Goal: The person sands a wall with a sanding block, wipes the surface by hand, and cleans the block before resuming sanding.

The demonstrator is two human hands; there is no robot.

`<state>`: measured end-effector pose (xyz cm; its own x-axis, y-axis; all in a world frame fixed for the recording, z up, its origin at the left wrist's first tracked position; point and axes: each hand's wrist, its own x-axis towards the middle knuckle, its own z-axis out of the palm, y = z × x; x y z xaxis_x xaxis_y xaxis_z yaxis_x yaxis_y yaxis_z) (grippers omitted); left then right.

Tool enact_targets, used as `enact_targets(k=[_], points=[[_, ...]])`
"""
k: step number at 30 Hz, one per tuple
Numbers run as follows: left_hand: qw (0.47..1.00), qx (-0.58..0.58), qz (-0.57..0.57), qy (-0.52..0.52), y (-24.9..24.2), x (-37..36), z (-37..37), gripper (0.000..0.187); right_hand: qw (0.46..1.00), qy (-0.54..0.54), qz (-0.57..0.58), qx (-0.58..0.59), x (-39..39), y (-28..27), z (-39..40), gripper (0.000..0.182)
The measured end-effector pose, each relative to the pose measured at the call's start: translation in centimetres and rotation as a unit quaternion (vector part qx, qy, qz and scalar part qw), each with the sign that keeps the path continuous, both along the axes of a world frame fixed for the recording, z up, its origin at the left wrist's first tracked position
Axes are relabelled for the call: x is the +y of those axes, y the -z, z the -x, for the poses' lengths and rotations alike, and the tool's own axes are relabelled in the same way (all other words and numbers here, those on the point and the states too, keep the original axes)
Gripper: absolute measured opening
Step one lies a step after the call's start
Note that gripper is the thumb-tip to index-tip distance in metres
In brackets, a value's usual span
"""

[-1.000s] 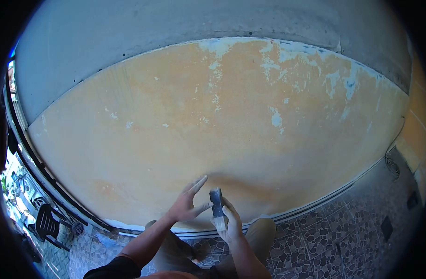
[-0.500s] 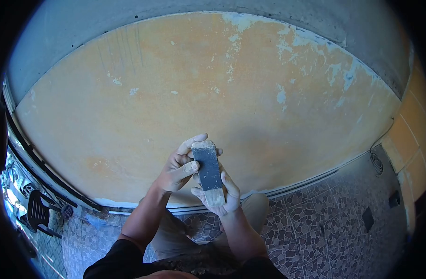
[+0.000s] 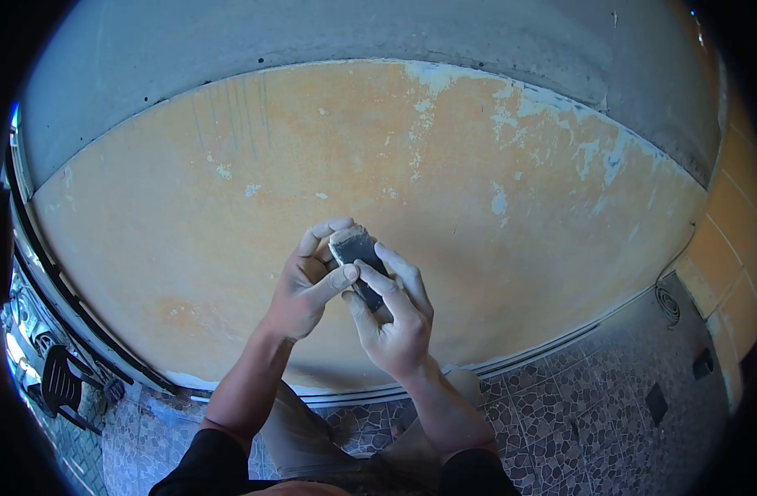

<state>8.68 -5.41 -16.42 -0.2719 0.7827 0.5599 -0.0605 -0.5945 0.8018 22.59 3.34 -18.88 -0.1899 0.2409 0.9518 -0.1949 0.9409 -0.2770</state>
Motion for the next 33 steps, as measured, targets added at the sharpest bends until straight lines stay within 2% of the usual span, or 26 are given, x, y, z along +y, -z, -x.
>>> enact_targets(k=[1,2,3,5,6,7,8,9,10,11,14,20,23,27,29,33], points=[[1.0,0.0,-0.001,0.001,-1.1,-0.1,0.4,0.063,1.0,-0.004,-0.015,0.005,0.7,-0.7,0.3,0.038],[0.987,0.133,-0.01,-0.09,-2.5,-0.2,1.3,0.065,1.0,0.008,-0.007,0.015,0.8,-2.0,0.4,0.035],[0.948,0.261,-0.018,-0.179,-4.0,-0.5,2.1,0.067,1.0,0.009,-0.008,0.015,1.7,-2.9,0.7,0.035],[0.864,0.378,-0.064,-0.327,-7.6,-1.1,3.5,0.07,0.991,0.099,-0.062,0.07,4.2,-5.3,1.1,0.037],[0.808,0.424,-0.096,-0.397,-9.3,-1.1,4.6,0.069,0.99,0.102,-0.063,0.071,5.2,-6.8,1.4,0.037],[0.744,0.465,-0.126,-0.463,-10.9,-1.0,5.8,0.068,0.978,0.167,-0.102,0.066,5.9,-8.3,1.6,0.038],[0.707,0.483,-0.154,-0.494,-12.7,-0.5,7.1,0.067,0.961,0.231,-0.14,0.06,6.6,-9.7,2.1,0.038],[0.667,0.5,-0.181,-0.522,-14.3,0.0,8.5,0.067,0.961,0.232,-0.14,0.06,7.1,-10.9,3.2,0.038],[0.645,0.501,-0.183,-0.547,-15.4,0.5,9.6,0.062,0.961,0.23,-0.135,0.069,7.3,-12.0,4.6,0.038],[0.646,0.501,-0.185,-0.546,-16.2,1.0,10.7,0.062,0.962,0.227,-0.13,0.079,7.3,-12.8,5.8,0.037],[0.463,0.56,-0.168,-0.666,-17.1,1.9,13.7,0.06,0.961,0.253,-0.106,0.031,7.6,-13.8,8.4,0.036],[0.491,0.542,-0.159,-0.663,-16.5,1.8,14.8,0.054,0.95,0.278,-0.112,0.08,7.3,-13.9,10.1,0.033],[0.493,0.518,-0.166,-0.679,-16.5,2.4,14.7,0.049,0.959,0.262,-0.079,0.069,6.9,-14.8,10.1,0.032],[0.512,0.505,-0.168,-0.674,-16.4,2.7,14.8,0.045,0.955,0.279,-0.093,0.045,6.7,-13.1,9.2,0.032],[0.485,0.506,-0.166,-0.694,-16.5,2.9,14.7,0.043,0.95,0.29,-0.097,0.059,6.7,-14.6,10.2,0.032],[0.502,0.5,-0.169,-0.685,-16.5,2.9,14.6,0.043,0.955,0.277,-0.082,0.06,6.6,-14.6,9.6,0.032]])
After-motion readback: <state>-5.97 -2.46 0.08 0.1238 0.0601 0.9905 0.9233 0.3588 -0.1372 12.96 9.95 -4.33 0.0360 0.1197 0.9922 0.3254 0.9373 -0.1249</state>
